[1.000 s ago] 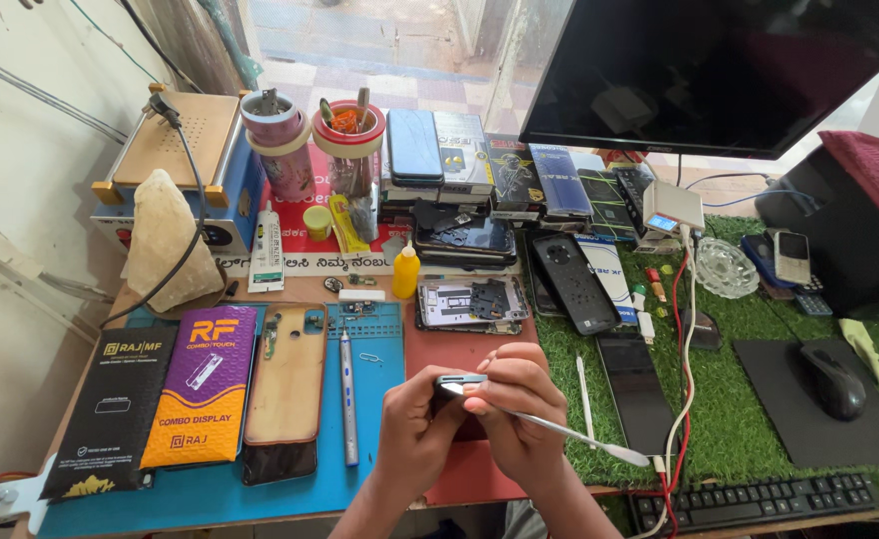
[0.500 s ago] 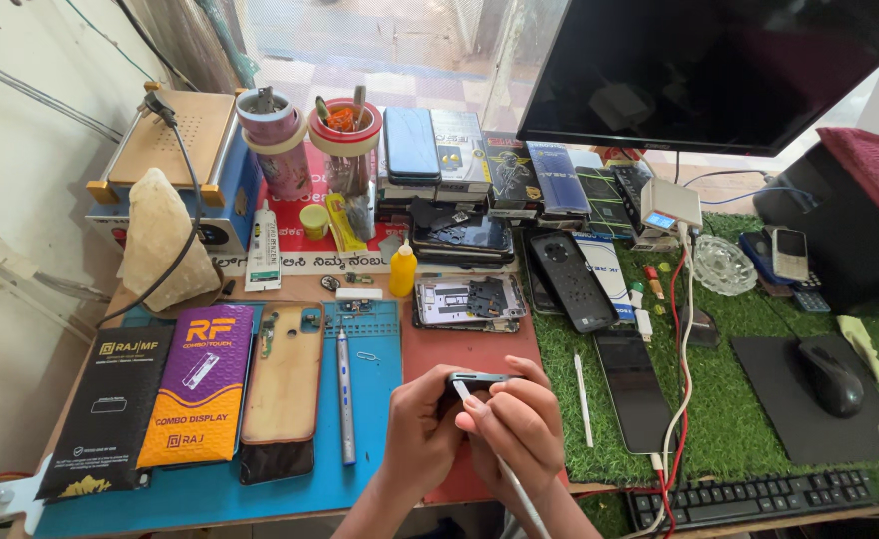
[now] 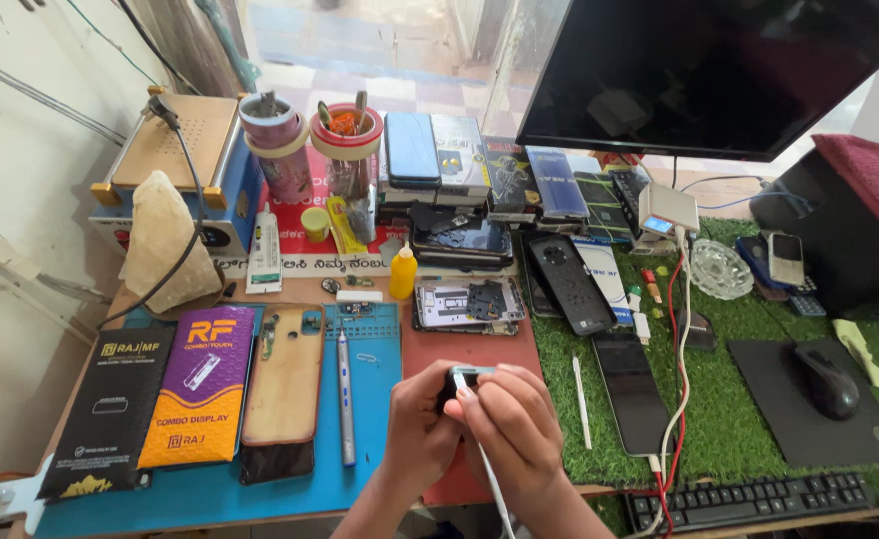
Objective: The person repairs a disassembled smartphone on a workbench. They use a cordless electric screwdriver to work on the phone's internal components, then hold the phone frame and use a thin pry tool to work along its edge, separating parts of the device.
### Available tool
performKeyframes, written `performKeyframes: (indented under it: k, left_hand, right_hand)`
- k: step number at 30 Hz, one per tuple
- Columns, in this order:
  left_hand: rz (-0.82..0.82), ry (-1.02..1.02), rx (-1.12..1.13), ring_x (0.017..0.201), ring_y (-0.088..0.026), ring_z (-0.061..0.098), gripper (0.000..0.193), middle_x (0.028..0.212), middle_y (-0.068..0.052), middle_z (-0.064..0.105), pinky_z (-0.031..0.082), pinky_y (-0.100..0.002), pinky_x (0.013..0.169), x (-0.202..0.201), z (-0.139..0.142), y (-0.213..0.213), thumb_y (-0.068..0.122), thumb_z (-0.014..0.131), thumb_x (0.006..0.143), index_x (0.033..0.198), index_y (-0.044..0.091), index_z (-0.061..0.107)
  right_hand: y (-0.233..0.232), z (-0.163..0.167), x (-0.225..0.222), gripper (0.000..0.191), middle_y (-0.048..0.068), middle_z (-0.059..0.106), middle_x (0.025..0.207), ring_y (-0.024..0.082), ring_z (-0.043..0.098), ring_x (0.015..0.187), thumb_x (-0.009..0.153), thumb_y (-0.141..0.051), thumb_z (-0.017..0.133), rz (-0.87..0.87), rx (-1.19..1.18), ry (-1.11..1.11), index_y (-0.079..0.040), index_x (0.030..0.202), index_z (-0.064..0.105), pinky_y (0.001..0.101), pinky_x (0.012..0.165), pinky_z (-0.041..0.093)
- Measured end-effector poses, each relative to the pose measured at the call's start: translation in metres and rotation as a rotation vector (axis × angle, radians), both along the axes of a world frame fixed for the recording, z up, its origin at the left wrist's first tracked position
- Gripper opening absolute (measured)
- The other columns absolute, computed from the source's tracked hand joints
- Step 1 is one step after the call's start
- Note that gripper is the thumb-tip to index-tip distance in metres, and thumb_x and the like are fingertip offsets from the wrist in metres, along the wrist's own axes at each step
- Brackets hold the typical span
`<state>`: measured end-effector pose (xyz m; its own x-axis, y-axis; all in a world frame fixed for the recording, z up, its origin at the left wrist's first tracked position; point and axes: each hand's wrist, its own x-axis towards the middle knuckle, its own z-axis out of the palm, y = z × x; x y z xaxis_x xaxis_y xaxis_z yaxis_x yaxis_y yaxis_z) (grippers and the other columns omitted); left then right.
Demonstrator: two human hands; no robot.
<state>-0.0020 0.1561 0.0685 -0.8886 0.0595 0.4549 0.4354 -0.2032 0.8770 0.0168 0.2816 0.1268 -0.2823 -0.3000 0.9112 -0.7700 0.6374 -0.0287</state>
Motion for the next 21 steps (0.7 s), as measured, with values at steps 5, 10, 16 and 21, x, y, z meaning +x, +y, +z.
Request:
performKeyframes:
  k: [5,10,16,21]
  left_hand:
    - [-0.018,-0.035,0.005,0.072,-0.007,0.068,0.009,0.079,-0.005,0.073,0.056,-0.026,0.063,0.002,0.001,0.001,-0.002,0.067,0.092,0.101,-0.002,0.068]
    - [0.017,0.011,-0.106,0.069,-0.010,0.071,0.008,0.077,-0.005,0.075,0.057,-0.027,0.061,0.003,0.008,-0.003,0.006,0.074,0.094,0.099,0.000,0.072]
    - [0.015,0.028,-0.120,0.068,-0.009,0.072,0.009,0.078,-0.006,0.076,0.057,-0.026,0.061,0.001,0.008,-0.005,0.005,0.074,0.093,0.100,0.001,0.073]
    - [-0.029,0.006,-0.060,0.070,-0.009,0.070,0.008,0.080,-0.006,0.075,0.056,-0.026,0.062,0.001,0.005,-0.005,0.003,0.072,0.094,0.102,0.000,0.071]
  right_hand:
    - [0.016,0.013,0.003,0.011,0.009,0.067,0.100,0.025,0.071,0.092,0.089,-0.003,0.075,0.122,-0.117,-0.373,-0.004,0.099,0.071,0.0356,0.079,0.059]
    - [0.032,0.027,-0.003,0.010,0.006,0.068,0.093,0.018,0.069,0.078,0.087,-0.007,0.077,0.151,-0.151,-0.635,-0.003,0.095,0.072,0.0300,0.066,0.056]
    - [0.035,0.039,-0.005,0.008,0.007,0.068,0.094,0.017,0.069,0.078,0.091,-0.008,0.075,0.255,-0.195,-0.835,-0.002,0.095,0.071,0.0280,0.066,0.055]
    - [0.036,0.044,0.005,0.013,0.010,0.067,0.102,0.021,0.068,0.088,0.096,-0.010,0.067,0.269,-0.151,-0.852,0.000,0.104,0.069,0.0307,0.073,0.055]
